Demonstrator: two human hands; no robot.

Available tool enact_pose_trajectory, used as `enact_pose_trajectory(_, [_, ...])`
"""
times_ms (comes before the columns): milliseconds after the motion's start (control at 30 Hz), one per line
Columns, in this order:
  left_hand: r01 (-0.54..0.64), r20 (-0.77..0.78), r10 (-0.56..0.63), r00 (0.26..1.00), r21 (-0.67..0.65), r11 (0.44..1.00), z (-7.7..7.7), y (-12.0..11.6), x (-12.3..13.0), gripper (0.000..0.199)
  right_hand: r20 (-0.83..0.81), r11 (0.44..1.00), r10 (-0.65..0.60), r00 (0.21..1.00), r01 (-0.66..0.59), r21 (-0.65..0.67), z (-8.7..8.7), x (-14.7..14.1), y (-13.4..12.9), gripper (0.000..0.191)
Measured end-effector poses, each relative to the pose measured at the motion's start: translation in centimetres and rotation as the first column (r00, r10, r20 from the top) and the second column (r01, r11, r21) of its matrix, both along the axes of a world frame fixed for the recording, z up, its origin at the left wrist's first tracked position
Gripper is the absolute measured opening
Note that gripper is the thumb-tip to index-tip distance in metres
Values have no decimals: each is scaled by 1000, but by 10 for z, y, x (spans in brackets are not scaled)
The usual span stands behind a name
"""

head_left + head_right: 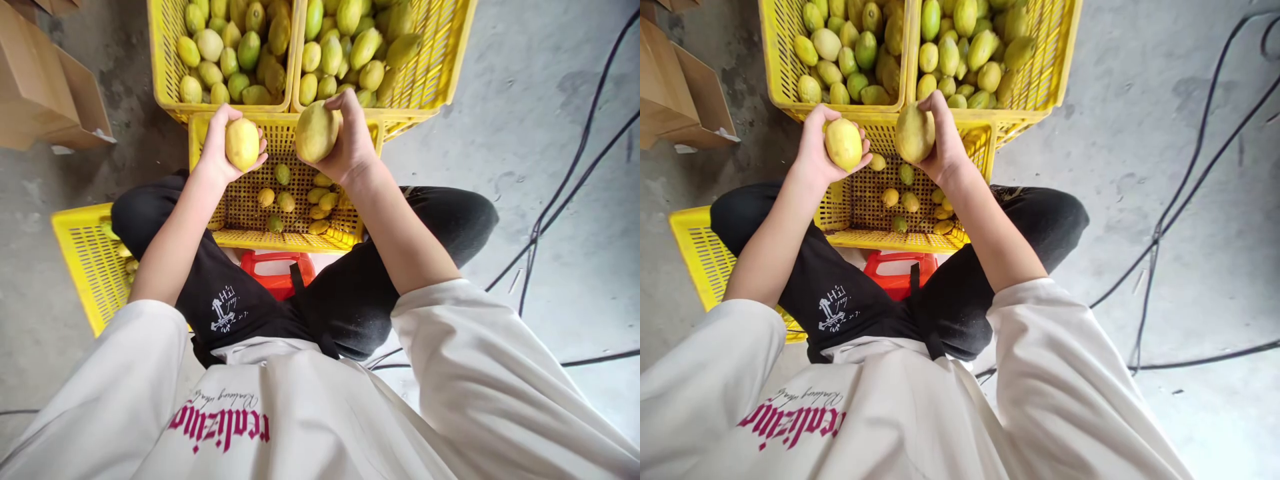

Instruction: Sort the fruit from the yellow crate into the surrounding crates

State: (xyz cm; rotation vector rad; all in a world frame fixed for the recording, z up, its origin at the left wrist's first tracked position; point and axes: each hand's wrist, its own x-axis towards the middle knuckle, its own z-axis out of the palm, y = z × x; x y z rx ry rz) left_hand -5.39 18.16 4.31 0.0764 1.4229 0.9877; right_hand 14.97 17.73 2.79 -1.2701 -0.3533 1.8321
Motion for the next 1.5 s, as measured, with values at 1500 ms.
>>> enact_pose_trajectory(1500, [-250,123,236,964,112,962,14,-3,-19,17,69,980,-185,980,189,-62,-14,29,2,37])
